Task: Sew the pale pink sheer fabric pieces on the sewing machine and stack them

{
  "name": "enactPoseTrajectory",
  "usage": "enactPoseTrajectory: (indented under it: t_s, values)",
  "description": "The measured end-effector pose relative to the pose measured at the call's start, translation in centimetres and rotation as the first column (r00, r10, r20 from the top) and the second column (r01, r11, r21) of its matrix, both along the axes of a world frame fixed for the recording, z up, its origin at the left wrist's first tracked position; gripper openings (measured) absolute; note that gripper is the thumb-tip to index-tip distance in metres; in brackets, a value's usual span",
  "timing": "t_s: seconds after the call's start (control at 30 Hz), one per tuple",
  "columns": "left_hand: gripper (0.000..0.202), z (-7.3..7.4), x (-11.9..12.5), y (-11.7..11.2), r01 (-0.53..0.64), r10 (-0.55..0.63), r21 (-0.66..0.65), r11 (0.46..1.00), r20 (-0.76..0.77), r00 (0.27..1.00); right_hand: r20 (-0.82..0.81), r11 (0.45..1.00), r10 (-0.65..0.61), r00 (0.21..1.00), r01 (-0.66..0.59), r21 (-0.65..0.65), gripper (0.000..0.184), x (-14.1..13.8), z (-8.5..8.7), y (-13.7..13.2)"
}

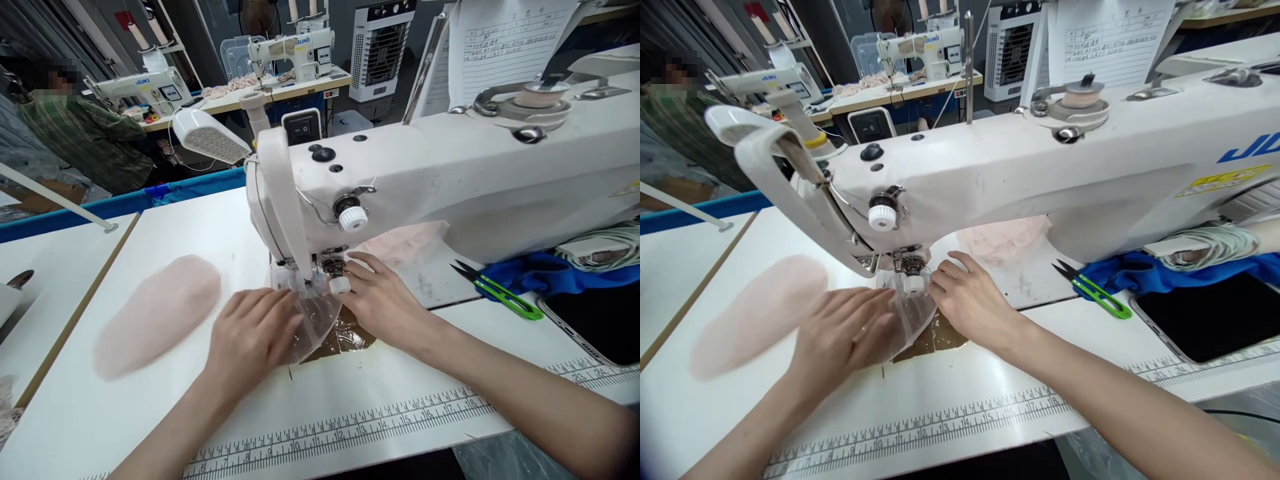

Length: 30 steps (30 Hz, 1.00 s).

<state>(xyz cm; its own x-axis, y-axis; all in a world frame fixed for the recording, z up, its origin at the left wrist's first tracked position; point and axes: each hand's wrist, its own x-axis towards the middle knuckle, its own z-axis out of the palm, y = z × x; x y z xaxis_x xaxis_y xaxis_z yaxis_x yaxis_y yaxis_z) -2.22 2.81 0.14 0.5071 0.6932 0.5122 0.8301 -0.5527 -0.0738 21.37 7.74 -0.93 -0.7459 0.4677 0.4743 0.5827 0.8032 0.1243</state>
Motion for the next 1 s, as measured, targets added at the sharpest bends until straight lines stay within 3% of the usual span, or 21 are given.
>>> enactPoseTrajectory:
  t_s: [0.1, 0.2, 0.27, 0.37, 0.5, 0.63, 1.0]
  values:
    - [0.034, -0.6, 0.4, 0.2, -0.059, 0.055, -0.147, 0.987, -0.030, 0.998, -0.022, 0.999, 0.023, 0.999, -0.024, -0.043, 0.031, -0.3, -0.4, -0.8]
    - [0.032, -0.7, -0.1, 0.9, -0.131, 0.130, -0.061, 0.989, -0.030, 0.991, -0.045, 0.993, 0.032, 0.998, -0.037, -0.108, 0.039, -0.9, -0.7, -1.8]
    - [0.028, -0.7, -0.3, 1.2, -0.021, 0.023, -0.056, 0.998, 0.022, 1.000, -0.031, 0.992, 0.024, 0.999, -0.028, -0.123, 0.038, -1.3, -0.9, -2.3]
    - [0.025, -0.9, 0.3, 1.3, 0.155, -0.141, -0.165, 0.974, 0.093, 0.986, -0.037, 0.994, 0.026, 0.999, -0.030, -0.105, 0.034, -1.5, -1.1, -2.5]
    - [0.027, -1.9, 1.2, 1.2, 0.127, -0.113, -0.228, 0.965, 0.074, 0.991, -0.091, 0.995, 0.033, 0.995, -0.041, -0.088, 0.032, -1.4, -1.5, -2.3]
    - [0.028, -2.2, 1.1, 1.1, 0.091, -0.093, -0.200, 0.976, -0.001, 0.996, -0.096, 0.997, 0.027, 0.995, -0.034, -0.074, 0.031, -1.3, -1.6, -1.8]
    - [0.038, -2.7, 1.8, 0.7, 0.082, -0.086, -0.039, 0.996, -0.104, 0.991, 0.093, 0.996, -0.051, 0.994, 0.058, -0.074, 0.035, -1.5, -1.7, -1.1]
